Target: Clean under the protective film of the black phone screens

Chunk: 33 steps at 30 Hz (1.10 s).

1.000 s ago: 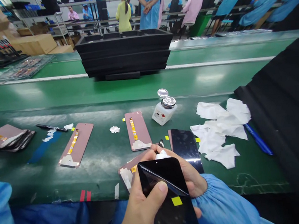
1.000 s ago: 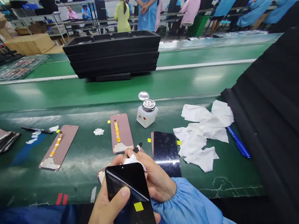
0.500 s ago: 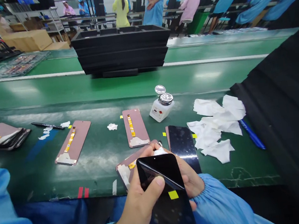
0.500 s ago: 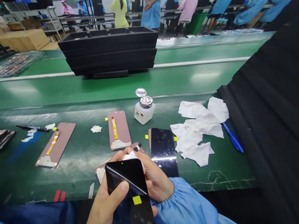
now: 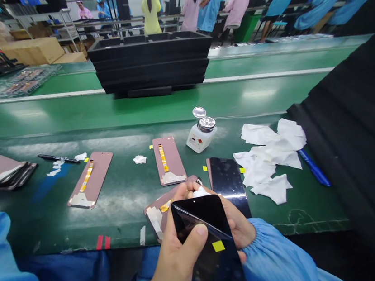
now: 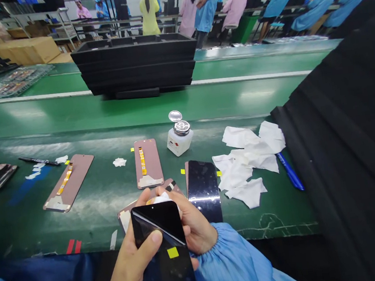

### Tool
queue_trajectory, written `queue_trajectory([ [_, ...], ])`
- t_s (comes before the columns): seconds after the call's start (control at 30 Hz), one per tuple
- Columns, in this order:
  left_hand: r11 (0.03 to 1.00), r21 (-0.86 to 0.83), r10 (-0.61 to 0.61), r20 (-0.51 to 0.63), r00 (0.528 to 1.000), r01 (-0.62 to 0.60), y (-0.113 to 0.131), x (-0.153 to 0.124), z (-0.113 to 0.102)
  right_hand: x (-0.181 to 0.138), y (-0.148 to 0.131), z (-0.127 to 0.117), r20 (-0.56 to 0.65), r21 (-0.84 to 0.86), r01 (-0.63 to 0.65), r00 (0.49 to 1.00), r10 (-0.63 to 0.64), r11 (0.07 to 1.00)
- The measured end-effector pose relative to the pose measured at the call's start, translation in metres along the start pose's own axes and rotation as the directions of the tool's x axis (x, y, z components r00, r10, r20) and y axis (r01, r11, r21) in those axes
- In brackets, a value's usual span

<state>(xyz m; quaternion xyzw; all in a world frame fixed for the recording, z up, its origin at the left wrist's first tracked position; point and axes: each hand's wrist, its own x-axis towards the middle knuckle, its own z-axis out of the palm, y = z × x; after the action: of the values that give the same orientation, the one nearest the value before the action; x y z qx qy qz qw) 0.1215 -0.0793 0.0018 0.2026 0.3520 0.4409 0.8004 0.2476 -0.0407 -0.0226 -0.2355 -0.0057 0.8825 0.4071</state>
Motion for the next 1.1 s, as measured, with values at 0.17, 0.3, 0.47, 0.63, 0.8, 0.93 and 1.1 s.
queue_trajectory([
  [0.17, 0.999, -0.007, 0.042, -0.055, 0.998, -0.043, 0.002, -0.004, 0.005, 0.002, 0.002, 0.001, -0.012, -0.076, 0.064, 0.998, -0.065, 0.995],
  [0.3, 0.995, -0.048, -0.087, -0.101, 0.991, 0.083, 0.008, -0.015, 0.008, -0.003, -0.014, 0.004, -0.042, -0.098, 0.306, 0.949, -0.311, 0.947],
  [0.47, 0.985, -0.094, -0.153, -0.066, 0.986, 0.147, 0.017, -0.024, 0.007, -0.032, -0.058, -0.007, -0.121, -0.154, 0.682, 0.705, -0.699, 0.715],
  [0.63, 0.983, -0.119, -0.144, -0.042, 0.989, 0.138, 0.018, -0.020, 0.004, -0.054, -0.091, -0.034, -0.227, -0.633, 0.709, 0.213, -0.950, 0.310],
  [0.8, 0.980, -0.145, -0.148, -0.056, 0.987, 0.138, 0.018, -0.018, 0.008, -0.050, -0.083, -0.038, -0.055, -0.848, 0.525, -0.229, -0.972, -0.076],
  [0.93, 0.969, -0.209, -0.148, -0.049, 0.988, 0.135, 0.018, -0.018, 0.014, -0.040, -0.048, -0.010, 0.079, -0.870, 0.476, 0.389, -0.918, 0.127],
  [1.1, 0.978, -0.178, -0.140, -0.147, 0.979, 0.113, 0.016, -0.020, 0.011, -0.025, -0.016, 0.018, 0.118, -0.828, 0.328, 0.895, -0.431, 0.455],
])
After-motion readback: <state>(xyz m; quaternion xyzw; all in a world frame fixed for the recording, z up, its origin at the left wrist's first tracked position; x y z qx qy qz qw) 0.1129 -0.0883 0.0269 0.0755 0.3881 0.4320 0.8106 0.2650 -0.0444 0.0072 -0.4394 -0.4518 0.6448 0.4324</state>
